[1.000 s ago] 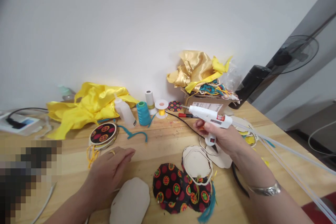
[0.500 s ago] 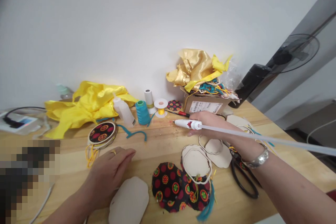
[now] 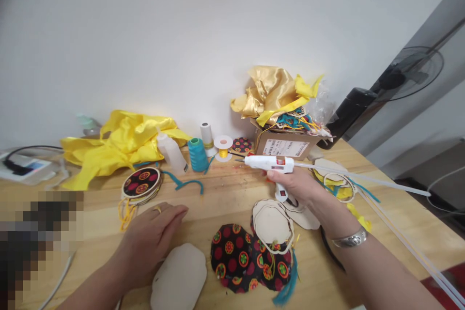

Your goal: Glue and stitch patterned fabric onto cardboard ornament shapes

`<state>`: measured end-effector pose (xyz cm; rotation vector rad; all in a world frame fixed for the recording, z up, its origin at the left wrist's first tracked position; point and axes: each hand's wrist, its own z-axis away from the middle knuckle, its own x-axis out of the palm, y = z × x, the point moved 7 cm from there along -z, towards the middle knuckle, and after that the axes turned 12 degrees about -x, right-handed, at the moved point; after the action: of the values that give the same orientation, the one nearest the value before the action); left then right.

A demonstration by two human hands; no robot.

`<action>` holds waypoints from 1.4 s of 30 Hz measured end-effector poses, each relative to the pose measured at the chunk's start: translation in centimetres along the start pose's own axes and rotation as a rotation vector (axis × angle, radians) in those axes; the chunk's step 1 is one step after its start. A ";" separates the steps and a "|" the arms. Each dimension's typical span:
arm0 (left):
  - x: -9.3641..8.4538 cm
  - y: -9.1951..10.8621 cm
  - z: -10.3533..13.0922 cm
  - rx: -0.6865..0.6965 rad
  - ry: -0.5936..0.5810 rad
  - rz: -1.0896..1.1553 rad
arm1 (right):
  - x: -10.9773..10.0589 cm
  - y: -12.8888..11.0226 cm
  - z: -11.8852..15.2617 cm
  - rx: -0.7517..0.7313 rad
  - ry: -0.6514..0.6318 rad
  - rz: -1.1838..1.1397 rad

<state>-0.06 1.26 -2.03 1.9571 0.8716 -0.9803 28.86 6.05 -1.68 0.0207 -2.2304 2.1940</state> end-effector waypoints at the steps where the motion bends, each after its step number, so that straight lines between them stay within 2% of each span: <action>1: 0.0 0.0 0.0 -0.001 -0.002 0.000 | -0.4 0.7 0.0 0.044 0.036 -0.062; 3: 0.0 0.0 0.1 0.003 0.001 0.002 | -0.8 1.5 0.0 0.092 0.076 -0.118; 11: -0.1 0.2 0.0 0.019 0.000 -0.004 | -1.5 3.0 0.2 0.238 0.082 -0.167; 20: 0.0 0.4 0.0 0.022 -0.009 -0.017 | -2.7 2.4 0.1 0.190 0.162 -0.097; 30: 0.2 0.2 -0.1 0.014 -0.032 -0.009 | -0.8 2.5 0.4 0.165 0.019 -0.010; 36: 0.2 0.2 -0.1 0.012 -0.037 -0.013 | -0.4 2.8 0.3 0.154 -0.102 0.279; 39: 0.3 0.2 0.0 0.012 -0.043 -0.019 | 0.1 3.0 0.2 0.150 -0.211 0.347; 42: 0.3 0.1 0.0 0.002 -0.043 -0.020 | -0.8 2.8 0.1 0.121 -0.189 0.589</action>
<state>0.18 1.31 -2.29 1.9255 0.8677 -1.0319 29.57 6.04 -4.47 -0.5135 -2.4327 2.7071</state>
